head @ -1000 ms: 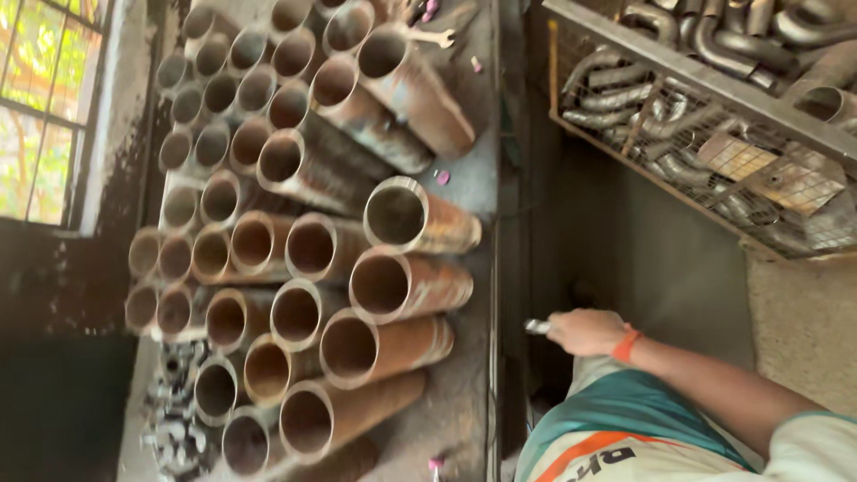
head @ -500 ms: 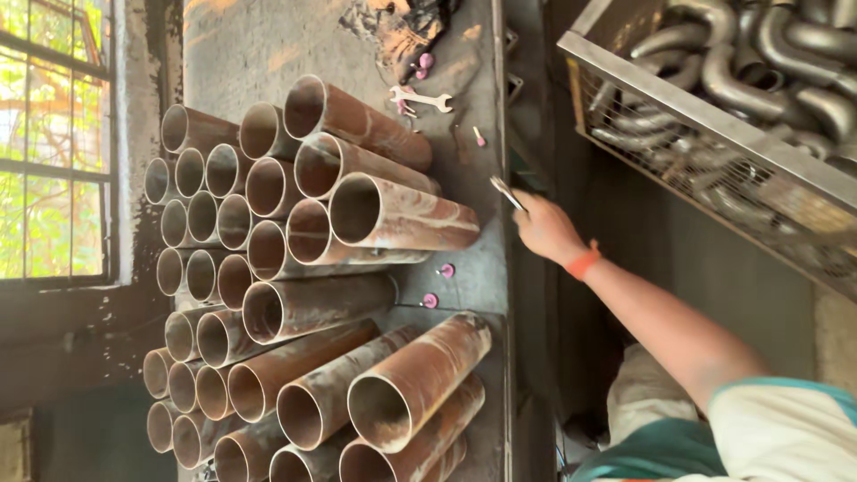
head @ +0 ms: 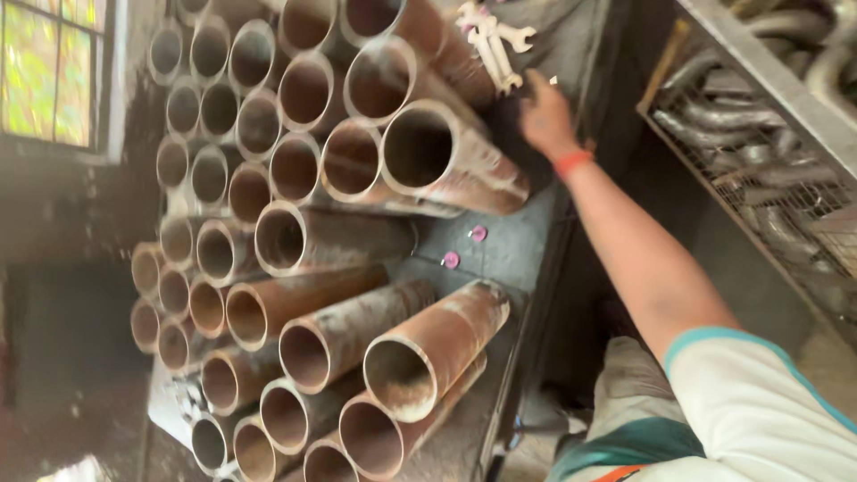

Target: The person picks up rusty steel pipe sections from a workbench one at a time and grinds their ends using a pneumatic die grinder with a pink abrasive wheel, setting finished pipes back on the bench. They briefly handle wrenches on the bench and adjust the grinder hose before resuming grinding.

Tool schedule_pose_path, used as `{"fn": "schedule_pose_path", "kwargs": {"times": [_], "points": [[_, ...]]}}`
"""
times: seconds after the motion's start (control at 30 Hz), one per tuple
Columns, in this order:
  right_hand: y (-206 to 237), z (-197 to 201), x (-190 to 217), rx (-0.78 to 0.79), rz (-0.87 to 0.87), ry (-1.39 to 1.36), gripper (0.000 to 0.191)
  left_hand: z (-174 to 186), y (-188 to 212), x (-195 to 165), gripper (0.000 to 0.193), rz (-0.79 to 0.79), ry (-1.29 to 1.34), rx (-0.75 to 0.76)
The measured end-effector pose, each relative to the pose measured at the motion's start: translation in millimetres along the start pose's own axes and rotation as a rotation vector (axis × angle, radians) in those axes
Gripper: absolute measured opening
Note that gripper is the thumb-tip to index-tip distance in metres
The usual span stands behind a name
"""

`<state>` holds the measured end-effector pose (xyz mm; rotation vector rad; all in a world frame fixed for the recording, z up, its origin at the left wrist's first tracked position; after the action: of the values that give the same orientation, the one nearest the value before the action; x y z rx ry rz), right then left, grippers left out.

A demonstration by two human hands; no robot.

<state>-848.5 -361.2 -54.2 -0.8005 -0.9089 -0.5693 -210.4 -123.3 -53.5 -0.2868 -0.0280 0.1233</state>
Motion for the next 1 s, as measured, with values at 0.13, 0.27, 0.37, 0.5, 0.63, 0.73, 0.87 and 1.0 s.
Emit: {"fn": "schedule_pose_path", "kwargs": {"times": [0.13, 0.27, 0.37, 0.5, 0.63, 0.73, 0.87, 1.0], "points": [[119, 49, 5, -0.073, -0.103, 0.051, 0.035, 7, 33, 45, 0.038, 0.022, 0.013, -0.030], [278, 81, 31, 0.029, -0.324, -0.338, 0.027, 32, 78, 100, 0.038, 0.066, -0.002, -0.012], [394, 98, 60, 0.268, -0.471, -0.306, 0.024, 36, 96, 134, 0.037, 0.136, 0.033, 0.085], [510, 107, 111, 0.625, -0.513, -0.300, 0.023, 53, 118, 198, 0.062, 0.064, 0.203, 0.087], [579, 96, 170, 1.018, -0.399, -0.120, 0.026, 53, 139, 255, 0.059, 0.046, 0.163, 0.377], [611, 78, 216, 1.268, -0.363, -0.051, 0.030, 49, 149, 283, 0.068, 0.125, 0.307, 0.387], [645, 63, 260, 1.512, -0.244, -0.029, 0.040, 57, 170, 302, 0.071, 0.223, 0.492, 0.232], [671, 56, 263, 1.774, -0.297, -0.124, 0.060, 87, 217, 284, 0.043, 0.409, 0.410, 0.178]]}}
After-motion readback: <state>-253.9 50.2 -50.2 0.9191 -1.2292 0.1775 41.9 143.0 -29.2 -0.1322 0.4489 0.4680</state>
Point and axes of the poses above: each hand's wrist, its own y-axis away from the middle knuckle, its own z-axis out of the back of the hand, x = y × z, the point moved 2 cm from there along -y, towards the middle knuckle, and after that the axes turned 6 degrees about y, right-handed, at the moved point
